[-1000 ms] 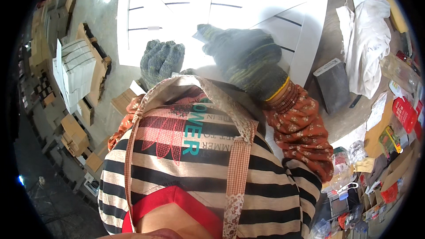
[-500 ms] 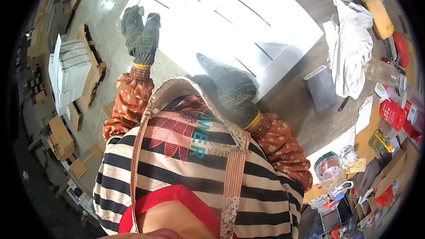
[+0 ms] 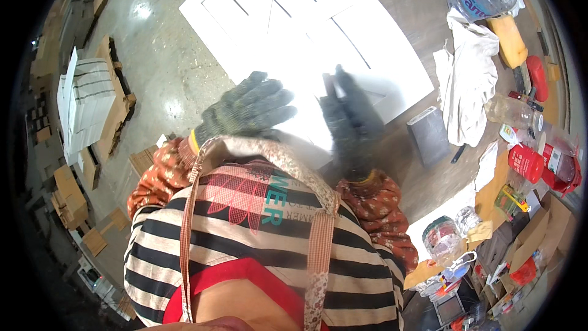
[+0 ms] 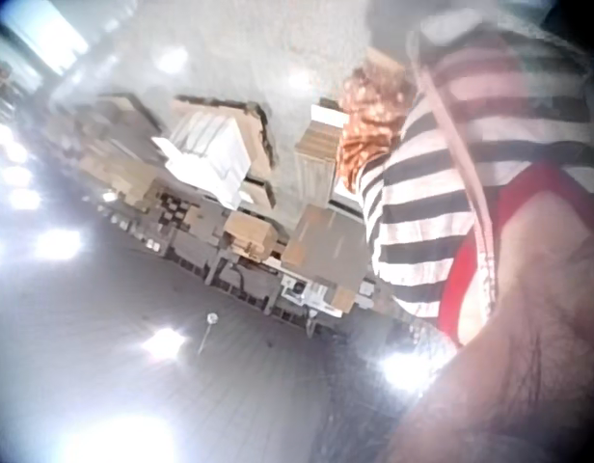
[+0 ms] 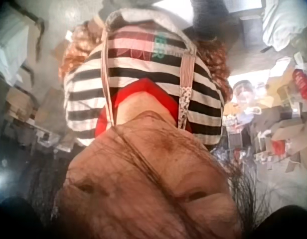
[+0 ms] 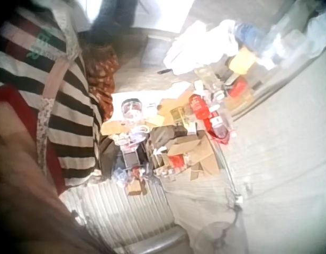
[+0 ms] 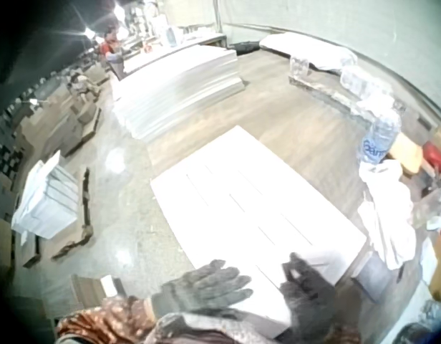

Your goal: The person traces the recessed pattern on a white decorative panel by hand, picks up the panel to check the edges, and then wipes the surface with a white cloth.

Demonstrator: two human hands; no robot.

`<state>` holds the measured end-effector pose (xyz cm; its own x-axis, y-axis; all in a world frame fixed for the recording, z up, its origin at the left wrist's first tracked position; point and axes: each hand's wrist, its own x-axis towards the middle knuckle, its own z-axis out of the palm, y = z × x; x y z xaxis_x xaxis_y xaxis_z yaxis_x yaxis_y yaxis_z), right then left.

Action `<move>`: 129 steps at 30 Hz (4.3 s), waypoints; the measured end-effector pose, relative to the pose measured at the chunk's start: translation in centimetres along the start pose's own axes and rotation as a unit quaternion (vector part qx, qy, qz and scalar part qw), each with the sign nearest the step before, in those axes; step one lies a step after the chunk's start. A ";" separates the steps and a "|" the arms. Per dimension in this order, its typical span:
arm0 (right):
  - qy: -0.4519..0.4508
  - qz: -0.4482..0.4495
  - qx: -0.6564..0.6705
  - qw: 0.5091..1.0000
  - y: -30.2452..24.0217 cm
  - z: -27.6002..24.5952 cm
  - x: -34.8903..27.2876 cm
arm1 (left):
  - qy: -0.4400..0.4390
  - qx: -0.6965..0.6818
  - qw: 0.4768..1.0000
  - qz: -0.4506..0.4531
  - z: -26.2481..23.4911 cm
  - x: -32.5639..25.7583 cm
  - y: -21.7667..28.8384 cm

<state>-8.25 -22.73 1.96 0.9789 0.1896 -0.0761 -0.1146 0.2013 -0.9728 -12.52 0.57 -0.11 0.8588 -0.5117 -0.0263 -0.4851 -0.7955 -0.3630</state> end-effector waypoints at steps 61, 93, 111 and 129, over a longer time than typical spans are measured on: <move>0.042 -0.036 -0.649 0.759 -7.1 -15.7 -2.1 | 0.264 -0.697 0.440 -0.501 3.2 1.8 -0.3; -0.210 -0.195 -0.675 0.680 1.2 7.1 6.5 | 0.316 -0.483 0.586 -0.568 7.4 1.9 1.9; -0.273 -0.214 -0.656 0.671 0.6 8.8 9.6 | 0.340 -0.546 0.493 -0.586 5.6 3.0 1.8; -0.161 -0.280 -0.731 0.601 0.5 4.1 10.0 | 0.282 -0.544 0.497 -0.614 5.2 3.1 1.3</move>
<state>0.82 -16.76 1.64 0.6840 0.7093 0.1702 0.7195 -0.6945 0.0027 -9.68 -0.37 -5.55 0.5835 0.8115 -0.0304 0.2825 -0.1677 0.9445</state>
